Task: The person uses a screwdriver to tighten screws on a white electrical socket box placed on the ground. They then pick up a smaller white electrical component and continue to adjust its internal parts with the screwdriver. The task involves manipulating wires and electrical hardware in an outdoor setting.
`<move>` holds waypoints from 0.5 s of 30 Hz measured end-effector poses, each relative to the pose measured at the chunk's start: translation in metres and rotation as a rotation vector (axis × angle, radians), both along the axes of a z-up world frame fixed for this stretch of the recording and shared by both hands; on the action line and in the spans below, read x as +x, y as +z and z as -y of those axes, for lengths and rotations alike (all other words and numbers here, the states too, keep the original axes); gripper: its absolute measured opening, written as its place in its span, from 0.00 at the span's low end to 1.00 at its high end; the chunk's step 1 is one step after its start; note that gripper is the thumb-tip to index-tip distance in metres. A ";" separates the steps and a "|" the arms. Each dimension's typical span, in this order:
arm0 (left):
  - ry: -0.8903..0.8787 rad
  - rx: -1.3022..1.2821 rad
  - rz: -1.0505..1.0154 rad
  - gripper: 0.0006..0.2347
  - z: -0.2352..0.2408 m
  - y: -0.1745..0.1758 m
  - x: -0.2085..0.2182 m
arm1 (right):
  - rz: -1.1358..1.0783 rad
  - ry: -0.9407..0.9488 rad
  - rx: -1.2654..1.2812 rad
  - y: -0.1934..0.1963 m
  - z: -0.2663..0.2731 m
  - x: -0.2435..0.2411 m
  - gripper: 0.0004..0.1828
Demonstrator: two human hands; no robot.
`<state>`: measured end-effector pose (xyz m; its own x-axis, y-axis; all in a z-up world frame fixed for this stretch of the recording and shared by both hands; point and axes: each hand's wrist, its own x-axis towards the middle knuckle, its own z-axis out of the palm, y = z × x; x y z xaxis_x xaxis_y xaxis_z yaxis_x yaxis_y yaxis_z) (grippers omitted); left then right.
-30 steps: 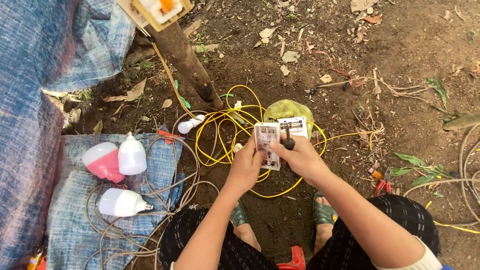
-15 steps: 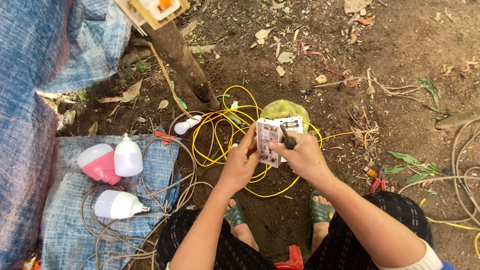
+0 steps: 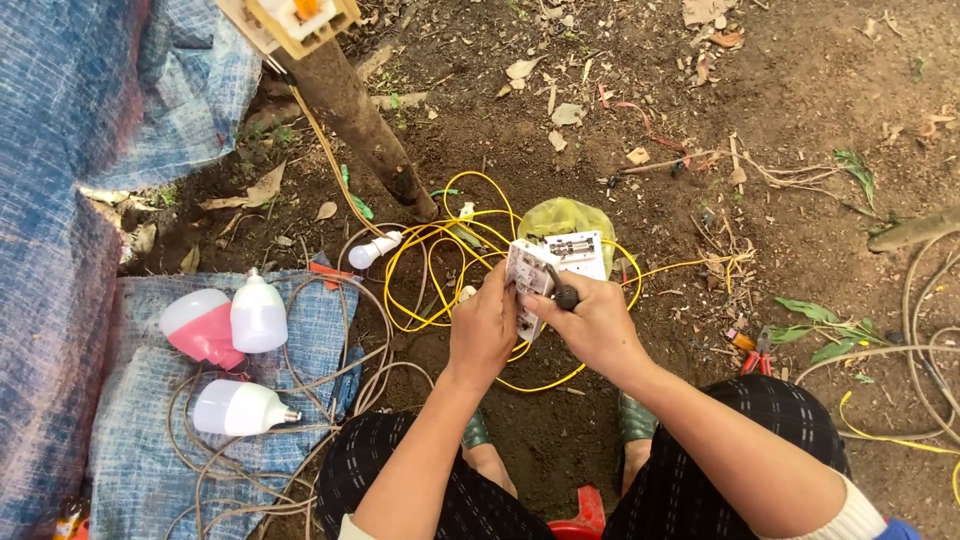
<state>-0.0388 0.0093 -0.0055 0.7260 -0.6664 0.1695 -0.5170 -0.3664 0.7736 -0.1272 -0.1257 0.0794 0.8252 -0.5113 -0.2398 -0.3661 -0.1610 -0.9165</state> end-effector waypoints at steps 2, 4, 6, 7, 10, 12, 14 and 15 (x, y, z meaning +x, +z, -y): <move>0.054 0.017 0.117 0.14 -0.001 -0.020 0.001 | 0.077 -0.003 -0.059 -0.028 0.003 -0.002 0.16; 0.090 0.017 0.172 0.12 0.000 -0.037 0.001 | 0.090 -0.008 -0.058 -0.029 0.003 -0.002 0.16; 0.123 0.019 0.226 0.10 0.000 -0.041 0.001 | 0.102 -0.013 -0.055 -0.024 0.002 -0.002 0.16; 0.127 0.006 0.234 0.09 0.001 -0.036 0.000 | 0.092 -0.011 -0.067 -0.019 0.002 -0.001 0.17; 0.100 -0.006 0.210 0.10 0.000 -0.027 0.002 | 0.087 -0.023 -0.080 -0.023 0.002 -0.003 0.18; 0.066 -0.009 0.178 0.12 0.002 -0.021 0.002 | 0.093 -0.043 -0.084 -0.019 0.001 -0.004 0.18; 0.074 -0.006 0.155 0.12 0.004 -0.015 0.000 | 0.070 -0.011 -0.036 -0.002 -0.003 -0.002 0.16; 0.070 -0.006 0.154 0.12 0.005 -0.009 -0.001 | 0.069 -0.014 -0.036 -0.002 -0.002 -0.002 0.16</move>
